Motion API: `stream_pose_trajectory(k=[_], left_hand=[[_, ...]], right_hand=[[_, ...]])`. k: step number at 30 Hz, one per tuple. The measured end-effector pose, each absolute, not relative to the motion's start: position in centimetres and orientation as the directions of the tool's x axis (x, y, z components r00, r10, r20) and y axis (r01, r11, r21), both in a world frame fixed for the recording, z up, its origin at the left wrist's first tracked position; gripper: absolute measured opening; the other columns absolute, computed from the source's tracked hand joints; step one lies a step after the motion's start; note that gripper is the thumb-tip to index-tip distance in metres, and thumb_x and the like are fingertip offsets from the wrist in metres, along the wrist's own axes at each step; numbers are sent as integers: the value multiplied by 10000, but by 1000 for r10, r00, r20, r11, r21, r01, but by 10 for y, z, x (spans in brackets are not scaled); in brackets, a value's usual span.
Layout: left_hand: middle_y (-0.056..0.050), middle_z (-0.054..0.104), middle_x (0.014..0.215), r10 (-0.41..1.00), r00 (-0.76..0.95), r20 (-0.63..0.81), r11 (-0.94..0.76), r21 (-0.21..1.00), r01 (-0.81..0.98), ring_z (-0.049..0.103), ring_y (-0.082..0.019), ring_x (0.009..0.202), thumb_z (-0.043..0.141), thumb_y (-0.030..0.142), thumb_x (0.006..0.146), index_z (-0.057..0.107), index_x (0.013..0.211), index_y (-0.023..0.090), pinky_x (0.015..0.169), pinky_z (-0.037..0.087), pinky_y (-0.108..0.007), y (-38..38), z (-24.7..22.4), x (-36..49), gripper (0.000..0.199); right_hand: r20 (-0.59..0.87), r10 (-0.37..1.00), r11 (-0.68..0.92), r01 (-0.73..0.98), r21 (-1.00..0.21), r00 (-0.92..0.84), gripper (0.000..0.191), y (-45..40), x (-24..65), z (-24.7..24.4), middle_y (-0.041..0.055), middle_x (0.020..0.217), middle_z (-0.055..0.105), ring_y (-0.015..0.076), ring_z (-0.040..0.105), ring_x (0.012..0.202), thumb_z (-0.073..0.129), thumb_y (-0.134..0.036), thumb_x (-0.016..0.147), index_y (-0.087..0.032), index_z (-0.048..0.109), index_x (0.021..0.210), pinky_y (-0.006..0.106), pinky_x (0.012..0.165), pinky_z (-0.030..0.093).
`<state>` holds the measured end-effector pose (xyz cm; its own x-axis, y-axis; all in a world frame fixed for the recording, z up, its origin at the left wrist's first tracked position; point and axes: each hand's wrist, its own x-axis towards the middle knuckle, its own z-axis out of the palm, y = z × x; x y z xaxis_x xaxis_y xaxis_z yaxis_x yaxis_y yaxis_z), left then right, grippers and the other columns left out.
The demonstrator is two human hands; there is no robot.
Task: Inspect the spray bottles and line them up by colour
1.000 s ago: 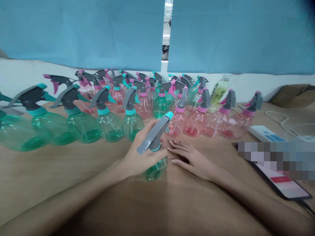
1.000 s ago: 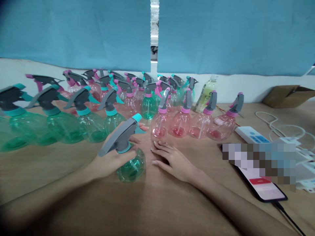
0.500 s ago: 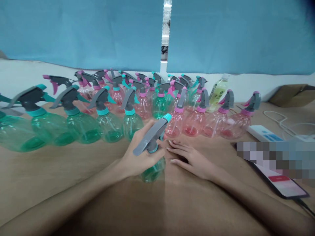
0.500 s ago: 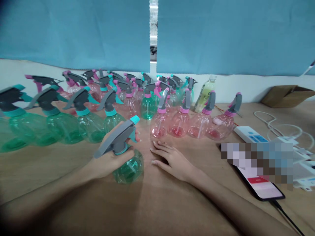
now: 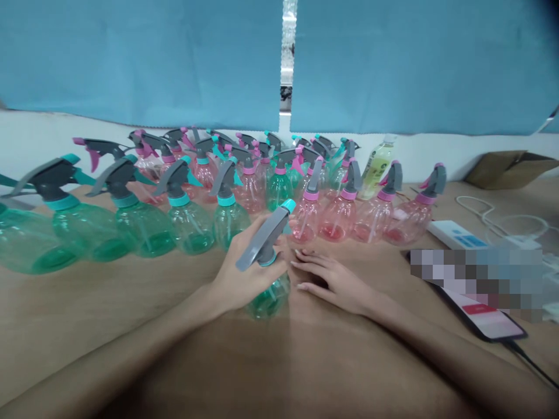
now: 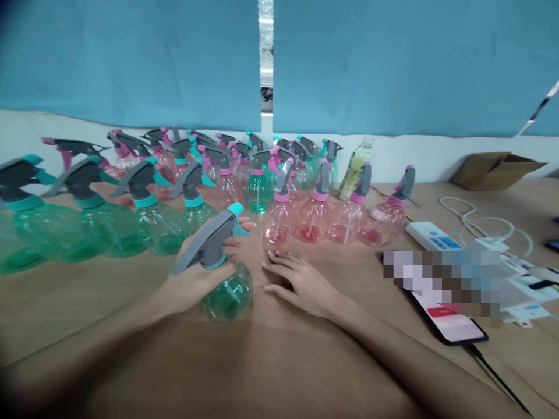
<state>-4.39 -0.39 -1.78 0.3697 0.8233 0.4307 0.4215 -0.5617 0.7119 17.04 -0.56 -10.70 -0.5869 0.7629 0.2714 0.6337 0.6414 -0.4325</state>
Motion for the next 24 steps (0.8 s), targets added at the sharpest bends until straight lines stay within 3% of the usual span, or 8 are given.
stream_pose_trajectory(k=[8, 14, 19, 24], left_hand=[[-26, 657, 943, 845, 344, 409, -525, 760, 384, 642, -181, 768, 636, 296, 793, 478, 1217, 264, 734, 528, -329, -8, -20, -44, 454], [-52, 626, 1106, 837, 338, 430, -531, 787, 314, 609, -222, 995, 658, 351, 798, 499, 1206, 252, 920, 479, -406, -11, -20, -42, 448], [-68, 617, 1123, 844, 322, 429, -517, 812, 272, 599, -243, 1030, 656, 372, 800, 478, 1232, 245, 933, 465, -451, -14, -23, -41, 484], [-118, 505, 1326, 828, 364, 427, -536, 795, 285, 514, -300, 1185, 702, 394, 745, 369, 1333, 255, 991, 418, -498, -21, -15, -49, 690]], right_hand=[[332, 755, 647, 556, -522, -566, 742, -22, 160, -83, 128, 1316, 555, 284, 536, 1185, 652, -570, 745, -207, 424, 1351, 476, 974, 441], [382, 788, 607, 507, -612, -483, 869, -45, 135, -66, 126, 1341, 522, 311, 507, 1209, 696, -583, 684, -235, 322, 1386, 492, 948, 455], [393, 845, 534, 532, -657, -362, 802, -54, 113, -63, 125, 1261, 563, 306, 545, 1150, 695, -563, 692, -220, 366, 1339, 478, 901, 485], [433, 850, 521, 601, -607, -299, 703, -55, 93, -57, 107, 1203, 595, 299, 569, 1098, 668, -535, 724, -233, 417, 1309, 463, 882, 487]])
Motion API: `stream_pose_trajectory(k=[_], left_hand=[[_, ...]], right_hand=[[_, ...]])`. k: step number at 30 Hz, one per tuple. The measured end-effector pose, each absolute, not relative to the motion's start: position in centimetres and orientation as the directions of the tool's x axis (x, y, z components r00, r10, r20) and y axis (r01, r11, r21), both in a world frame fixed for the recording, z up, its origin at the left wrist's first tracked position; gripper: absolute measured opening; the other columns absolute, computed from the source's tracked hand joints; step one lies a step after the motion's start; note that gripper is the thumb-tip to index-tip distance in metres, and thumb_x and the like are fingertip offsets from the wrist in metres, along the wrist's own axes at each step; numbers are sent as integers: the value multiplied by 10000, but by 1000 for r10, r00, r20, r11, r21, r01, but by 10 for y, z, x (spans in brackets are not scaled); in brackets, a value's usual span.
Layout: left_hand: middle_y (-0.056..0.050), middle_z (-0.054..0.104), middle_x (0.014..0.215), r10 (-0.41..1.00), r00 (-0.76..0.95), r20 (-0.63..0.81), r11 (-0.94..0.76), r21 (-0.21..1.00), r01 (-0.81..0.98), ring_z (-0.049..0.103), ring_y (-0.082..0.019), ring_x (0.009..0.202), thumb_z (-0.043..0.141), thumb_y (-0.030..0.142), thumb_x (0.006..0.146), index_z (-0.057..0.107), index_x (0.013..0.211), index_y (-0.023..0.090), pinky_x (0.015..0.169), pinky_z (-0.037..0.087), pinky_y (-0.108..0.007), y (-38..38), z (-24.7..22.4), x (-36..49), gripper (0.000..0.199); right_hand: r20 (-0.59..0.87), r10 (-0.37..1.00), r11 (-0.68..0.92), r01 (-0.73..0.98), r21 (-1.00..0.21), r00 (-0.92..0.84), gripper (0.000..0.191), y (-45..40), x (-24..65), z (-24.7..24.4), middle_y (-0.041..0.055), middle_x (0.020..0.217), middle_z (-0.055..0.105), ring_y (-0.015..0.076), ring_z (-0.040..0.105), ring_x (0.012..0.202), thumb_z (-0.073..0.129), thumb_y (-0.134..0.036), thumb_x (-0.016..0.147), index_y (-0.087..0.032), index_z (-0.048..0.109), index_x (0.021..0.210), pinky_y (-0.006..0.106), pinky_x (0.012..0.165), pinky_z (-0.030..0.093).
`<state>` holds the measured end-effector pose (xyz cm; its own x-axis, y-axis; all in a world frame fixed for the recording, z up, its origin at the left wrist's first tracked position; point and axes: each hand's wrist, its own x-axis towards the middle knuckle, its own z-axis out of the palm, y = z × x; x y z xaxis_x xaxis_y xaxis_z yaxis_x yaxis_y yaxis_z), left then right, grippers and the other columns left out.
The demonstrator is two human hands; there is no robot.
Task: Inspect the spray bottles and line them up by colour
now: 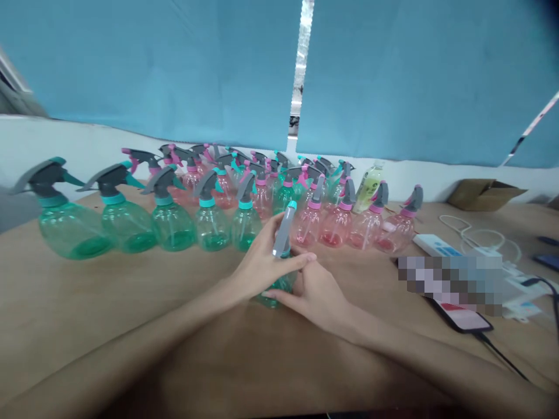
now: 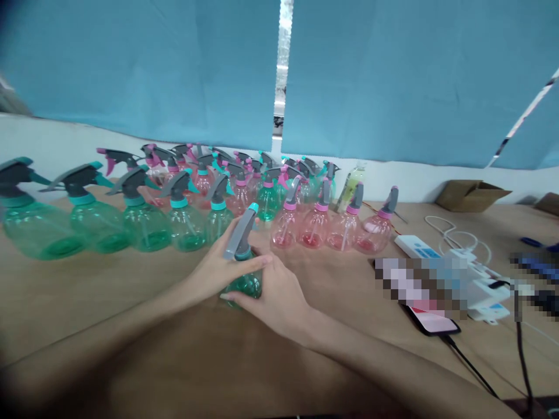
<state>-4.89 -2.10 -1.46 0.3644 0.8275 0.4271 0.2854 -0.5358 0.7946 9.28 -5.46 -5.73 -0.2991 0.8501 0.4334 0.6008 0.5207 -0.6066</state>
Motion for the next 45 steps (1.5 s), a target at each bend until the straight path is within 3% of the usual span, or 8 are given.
stream_pose_trajectory(k=[3, 7, 12, 24, 32, 38, 43, 45], left_hand=[[-115, 362, 1454, 846, 374, 380, -503, 801, 325, 413, -292, 1294, 704, 371, 739, 264, 1400, 271, 1054, 365, -489, -29, -11, -61, 801], [-115, 296, 1492, 874, 359, 327, -468, 767, 440, 338, -280, 1350, 674, 362, 755, 191, 1427, 266, 1089, 313, -500, -41, -23, -85, 833], [-71, 475, 1336, 914, 295, 279, -404, 700, 589, 439, -239, 1257, 543, 264, 844, 394, 1253, 245, 1058, 352, -465, -62, -50, -115, 436], [-24, 527, 1166, 903, 422, 84, -358, 692, 627, 557, -198, 1026, 483, 148, 832, 466, 1164, 278, 926, 459, -393, -66, -66, -125, 357], [-40, 529, 1202, 885, 452, 112, -399, 683, 612, 564, -205, 1036, 479, 189, 853, 471, 1151, 269, 937, 444, -405, -45, -65, -110, 309], [-33, 566, 1103, 876, 464, 134, -420, 687, 593, 582, -196, 944, 478, 178, 847, 495, 1089, 256, 866, 473, -386, -33, -63, -97, 255], [-30, 574, 1067, 873, 471, 123, -402, 728, 555, 587, -167, 851, 472, 174, 850, 507, 1057, 245, 779, 497, -342, -20, -58, -85, 223], [-27, 586, 1027, 875, 468, 123, -395, 741, 543, 593, -164, 828, 474, 179, 847, 513, 1040, 237, 738, 499, -325, -14, -55, -78, 206]], right_hand=[[423, 850, 521, 620, -586, -315, 695, -53, 88, -54, 95, 1233, 589, 292, 575, 1097, 655, -501, 740, -253, 389, 1333, 453, 877, 486], [428, 867, 468, 716, -518, -257, 636, -37, 93, -53, 133, 1157, 615, 317, 579, 1069, 617, -484, 764, -205, 420, 1301, 479, 844, 485], [474, 838, 462, 814, -352, -271, 599, -2, 100, -50, 137, 1103, 614, 321, 565, 1059, 582, -580, 775, -199, 490, 1229, 467, 820, 481], [305, 938, 221, 962, -162, -164, 537, 41, 90, -25, 143, 924, 681, 352, 652, 856, 588, -591, 747, -160, 513, 1058, 371, 596, 443], [297, 941, 229, 952, -205, -163, 583, 55, 88, -30, 181, 1005, 669, 365, 648, 900, 559, -508, 804, -103, 464, 1213, 419, 651, 473], [378, 904, 325, 895, -307, -198, 725, 45, 96, -34, 187, 1263, 566, 345, 615, 1007, 580, -497, 801, -124, 346, 1377, 443, 744, 486], [497, 851, 386, 844, -372, -171, 338, 22, 131, -32, 68, 1051, 677, 212, 647, 735, 522, -442, 865, -219, 590, 1110, 367, 694, 481], [540, 836, 361, 843, -399, -102, 287, 19, 149, -32, 66, 1000, 689, 208, 644, 727, 526, -409, 862, -215, 611, 1056, 360, 694, 482]])
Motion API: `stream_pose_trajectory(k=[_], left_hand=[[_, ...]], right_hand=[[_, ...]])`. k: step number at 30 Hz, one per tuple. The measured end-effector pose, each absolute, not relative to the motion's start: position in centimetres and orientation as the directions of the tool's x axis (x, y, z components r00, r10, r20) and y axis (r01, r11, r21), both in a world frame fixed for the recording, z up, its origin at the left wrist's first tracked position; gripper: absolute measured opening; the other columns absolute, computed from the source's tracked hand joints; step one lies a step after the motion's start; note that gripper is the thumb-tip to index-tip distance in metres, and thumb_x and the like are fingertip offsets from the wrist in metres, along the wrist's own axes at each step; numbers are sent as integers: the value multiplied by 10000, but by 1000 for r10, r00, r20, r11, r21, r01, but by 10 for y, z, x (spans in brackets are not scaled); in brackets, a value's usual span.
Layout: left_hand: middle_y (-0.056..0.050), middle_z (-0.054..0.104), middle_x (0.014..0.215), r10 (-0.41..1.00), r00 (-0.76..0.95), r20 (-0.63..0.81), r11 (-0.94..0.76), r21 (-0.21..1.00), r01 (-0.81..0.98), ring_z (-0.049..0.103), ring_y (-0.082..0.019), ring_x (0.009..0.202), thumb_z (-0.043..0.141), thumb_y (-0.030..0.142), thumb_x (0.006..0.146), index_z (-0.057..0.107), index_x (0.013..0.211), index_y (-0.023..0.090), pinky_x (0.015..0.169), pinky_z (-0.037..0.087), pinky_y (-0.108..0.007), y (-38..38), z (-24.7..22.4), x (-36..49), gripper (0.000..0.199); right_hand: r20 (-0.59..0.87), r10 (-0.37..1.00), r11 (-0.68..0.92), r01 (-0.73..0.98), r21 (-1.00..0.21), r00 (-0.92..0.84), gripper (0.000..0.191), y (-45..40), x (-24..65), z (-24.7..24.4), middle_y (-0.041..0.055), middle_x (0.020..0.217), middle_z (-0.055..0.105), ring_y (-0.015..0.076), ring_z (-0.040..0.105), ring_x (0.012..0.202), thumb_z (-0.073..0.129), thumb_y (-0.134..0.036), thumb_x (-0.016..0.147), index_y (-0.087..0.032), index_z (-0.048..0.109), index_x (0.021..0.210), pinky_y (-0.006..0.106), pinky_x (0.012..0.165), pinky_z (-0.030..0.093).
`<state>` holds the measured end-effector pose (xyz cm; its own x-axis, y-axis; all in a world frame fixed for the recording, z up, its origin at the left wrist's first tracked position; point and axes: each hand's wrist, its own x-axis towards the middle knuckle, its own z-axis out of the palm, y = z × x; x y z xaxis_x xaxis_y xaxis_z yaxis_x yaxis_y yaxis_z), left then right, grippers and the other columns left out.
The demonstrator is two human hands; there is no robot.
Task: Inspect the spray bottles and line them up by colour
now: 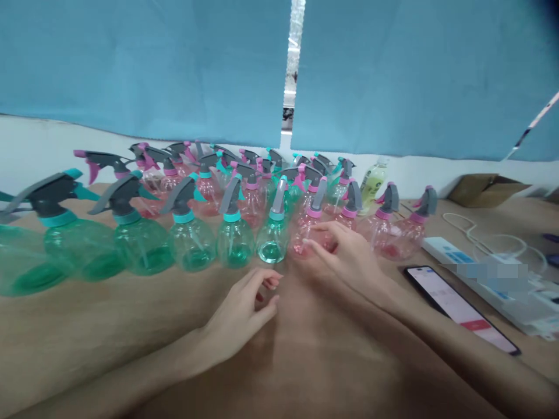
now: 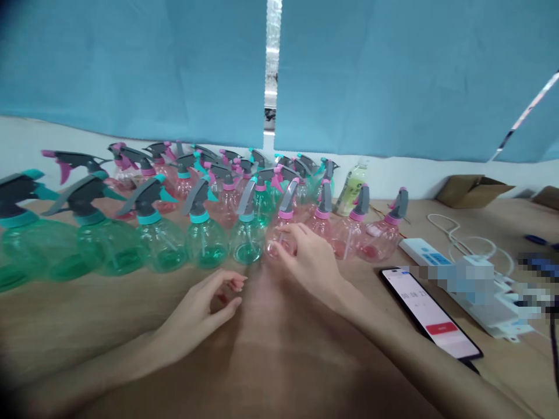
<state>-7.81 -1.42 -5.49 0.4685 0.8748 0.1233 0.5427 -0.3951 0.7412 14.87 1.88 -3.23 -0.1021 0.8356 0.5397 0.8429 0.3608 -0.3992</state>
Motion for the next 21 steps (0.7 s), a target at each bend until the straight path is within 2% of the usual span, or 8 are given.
stream_pose_trajectory(k=[3, 6, 11, 16, 21], left_hand=[[-31, 603, 967, 892, 436, 124, -362, 772, 522, 604, -174, 832, 478, 197, 844, 522, 1002, 221, 704, 498, -318, -6, -50, -64, 166], [-31, 613, 919, 909, 398, 123, -329, 798, 505, 602, -184, 850, 482, 211, 848, 535, 970, 212, 726, 493, -334, 2, -49, -50, 133], [-14, 606, 861, 919, 376, 119, -294, 841, 453, 579, -162, 754, 486, 254, 865, 545, 993, 208, 677, 474, -310, 8, -57, -34, 148], [-3, 604, 851, 917, 388, 92, -281, 840, 465, 567, -151, 754, 489, 251, 870, 548, 978, 210, 678, 448, -292, 0, -54, -30, 130], [-15, 599, 860, 919, 387, 79, -266, 848, 458, 571, -153, 753, 491, 273, 874, 557, 953, 200, 642, 459, -279, -9, -46, -30, 126]], right_hand=[[544, 838, 323, 834, -447, -33, 340, 24, 167, -35, 92, 1082, 674, 261, 648, 893, 547, -407, 839, -209, 588, 1113, 402, 768, 485], [512, 859, 303, 823, -480, -17, 483, 36, 169, -39, 128, 1196, 628, 313, 589, 1082, 569, -465, 819, -189, 532, 1213, 459, 868, 457], [441, 897, 262, 829, -493, -21, 709, 57, 159, -45, 206, 1227, 586, 381, 555, 1123, 559, -591, 785, -128, 432, 1307, 496, 843, 460], [353, 935, 175, 869, -462, -1, 623, 66, 153, -48, 212, 1128, 606, 395, 594, 1030, 549, -572, 789, -106, 478, 1196, 480, 761, 478], [327, 945, 173, 872, -459, -15, 542, 61, 155, -46, 192, 1098, 599, 378, 604, 988, 534, -550, 796, -117, 496, 1120, 463, 733, 475]])
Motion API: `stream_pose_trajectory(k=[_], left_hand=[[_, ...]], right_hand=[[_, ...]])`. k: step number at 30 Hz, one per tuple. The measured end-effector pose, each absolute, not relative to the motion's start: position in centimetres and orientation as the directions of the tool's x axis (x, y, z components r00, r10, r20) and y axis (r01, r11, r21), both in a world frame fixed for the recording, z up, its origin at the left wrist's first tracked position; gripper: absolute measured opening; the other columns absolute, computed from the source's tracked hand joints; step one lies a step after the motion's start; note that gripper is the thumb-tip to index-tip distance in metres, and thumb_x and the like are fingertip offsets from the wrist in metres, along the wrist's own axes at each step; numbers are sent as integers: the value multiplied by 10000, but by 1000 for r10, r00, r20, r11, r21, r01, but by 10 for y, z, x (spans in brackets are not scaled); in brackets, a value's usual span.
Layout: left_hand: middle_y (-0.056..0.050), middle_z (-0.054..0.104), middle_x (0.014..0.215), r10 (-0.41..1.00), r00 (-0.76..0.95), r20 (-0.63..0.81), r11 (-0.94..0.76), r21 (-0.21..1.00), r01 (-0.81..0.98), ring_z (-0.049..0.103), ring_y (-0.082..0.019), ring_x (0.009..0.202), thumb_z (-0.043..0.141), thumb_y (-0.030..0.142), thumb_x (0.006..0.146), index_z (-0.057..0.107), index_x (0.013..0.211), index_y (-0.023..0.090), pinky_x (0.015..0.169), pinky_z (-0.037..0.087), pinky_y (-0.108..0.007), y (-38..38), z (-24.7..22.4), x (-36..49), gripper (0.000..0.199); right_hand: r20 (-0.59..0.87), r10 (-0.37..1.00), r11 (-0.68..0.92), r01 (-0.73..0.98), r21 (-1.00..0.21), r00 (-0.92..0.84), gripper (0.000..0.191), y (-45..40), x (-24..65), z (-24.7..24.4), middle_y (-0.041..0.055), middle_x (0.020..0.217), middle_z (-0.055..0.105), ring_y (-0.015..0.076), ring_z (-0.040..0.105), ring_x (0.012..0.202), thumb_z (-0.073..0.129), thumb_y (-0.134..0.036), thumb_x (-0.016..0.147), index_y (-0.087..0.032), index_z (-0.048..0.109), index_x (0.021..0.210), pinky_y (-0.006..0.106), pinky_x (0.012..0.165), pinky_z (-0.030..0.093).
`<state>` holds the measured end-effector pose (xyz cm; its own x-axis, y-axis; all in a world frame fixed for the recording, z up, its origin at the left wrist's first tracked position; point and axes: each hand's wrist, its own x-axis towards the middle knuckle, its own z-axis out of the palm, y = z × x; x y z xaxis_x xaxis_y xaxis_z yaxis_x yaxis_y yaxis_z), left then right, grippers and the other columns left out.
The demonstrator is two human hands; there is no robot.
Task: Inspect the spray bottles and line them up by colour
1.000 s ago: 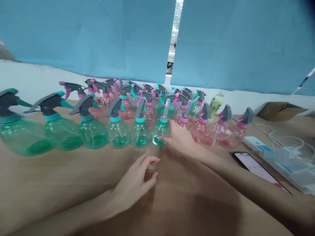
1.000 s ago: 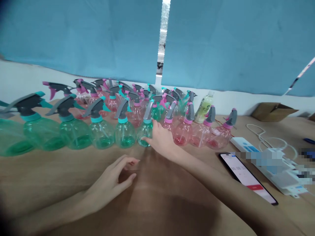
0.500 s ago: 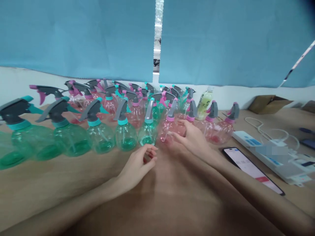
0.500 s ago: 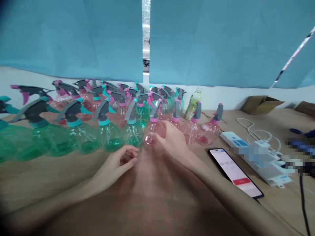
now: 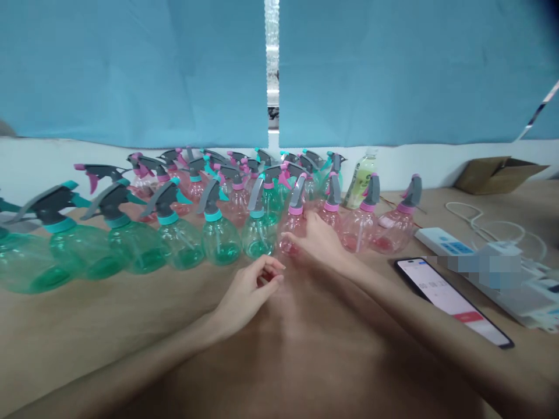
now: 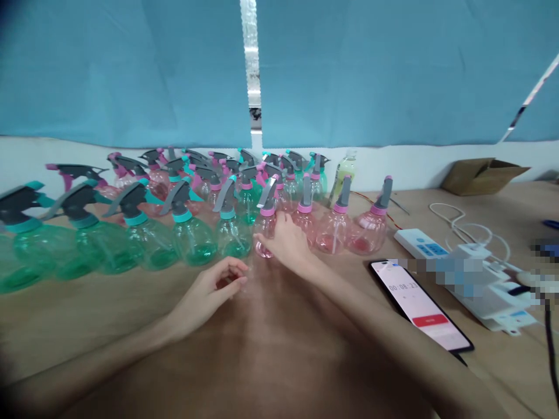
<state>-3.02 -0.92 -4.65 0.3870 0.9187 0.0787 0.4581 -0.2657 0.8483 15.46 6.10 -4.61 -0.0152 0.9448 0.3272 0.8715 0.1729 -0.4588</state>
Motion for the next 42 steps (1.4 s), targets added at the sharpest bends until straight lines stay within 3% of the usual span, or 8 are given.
stream_pose_trajectory(k=[11, 15, 19, 23, 29, 34, 37, 42], left_hand=[[-1, 584, 826, 938, 345, 41, -176, 913, 369, 570, -155, 758, 509, 325, 874, 554, 950, 198, 604, 445, -248, 2, -53, -31, 155], [-6, 590, 884, 945, 292, 145, -253, 892, 375, 580, -165, 840, 554, 367, 860, 539, 976, 210, 700, 457, -282, 1, -48, -32, 196], [-55, 568, 1055, 934, 257, 248, -344, 814, 467, 573, -211, 986, 646, 385, 790, 492, 1074, 202, 764, 481, -331, -5, -29, -28, 371], [-95, 515, 1244, 883, 343, 321, -464, 712, 527, 504, -245, 1147, 679, 318, 754, 435, 1228, 197, 946, 433, -419, -15, -4, -21, 546], [-92, 572, 1201, 855, 395, 337, -491, 771, 405, 585, -243, 1047, 635, 358, 808, 432, 1266, 216, 883, 483, -412, -32, 3, -26, 520], [-57, 625, 1105, 861, 311, 402, -505, 747, 433, 615, -216, 949, 591, 280, 827, 492, 1195, 223, 833, 496, -377, -43, -7, -50, 385], [-31, 635, 974, 861, 289, 419, -509, 730, 456, 613, -184, 822, 568, 237, 811, 518, 1148, 212, 764, 506, -337, -45, -9, -66, 342], [16, 605, 810, 879, 285, 381, -474, 759, 446, 574, -147, 680, 527, 168, 761, 558, 1061, 225, 712, 502, -310, -39, -6, -77, 307]], right_hand=[[282, 959, 164, 874, -457, -33, 536, 30, 155, -41, 157, 1075, 587, 328, 632, 877, 493, -604, 807, -154, 463, 1096, 409, 661, 456], [303, 950, 200, 896, -396, -78, 541, 9, 153, -42, 146, 1013, 602, 316, 647, 805, 471, -614, 817, -148, 458, 1090, 382, 598, 441], [339, 935, 227, 911, -344, -104, 481, -17, 147, -44, 130, 925, 614, 308, 646, 783, 458, -600, 823, -152, 491, 998, 350, 544, 427], [397, 900, 368, 806, -464, -182, 504, -41, 137, -46, 96, 956, 618, 275, 623, 867, 558, -624, 755, -185, 509, 997, 354, 614, 475], [417, 866, 488, 650, -583, -275, 598, -67, 115, -56, 117, 1014, 600, 276, 593, 913, 587, -643, 732, -171, 528, 1094, 440, 767, 508], [400, 811, 582, 523, -622, -427, 810, -71, 103, -60, 146, 1156, 581, 298, 569, 1052, 598, -672, 716, -143, 397, 1295, 468, 880, 487], [356, 725, 657, 440, -612, -589, 721, -63, 110, -60, 143, 1260, 550, 265, 545, 1134, 551, -586, 818, -161, 337, 1360, 441, 948, 459], [229, 772, 613, 600, -515, -593, 596, -35, 144, -77, 151, 1317, 522, 285, 515, 1192, 507, -551, 864, -180, 423, 1324, 476, 991, 423]])
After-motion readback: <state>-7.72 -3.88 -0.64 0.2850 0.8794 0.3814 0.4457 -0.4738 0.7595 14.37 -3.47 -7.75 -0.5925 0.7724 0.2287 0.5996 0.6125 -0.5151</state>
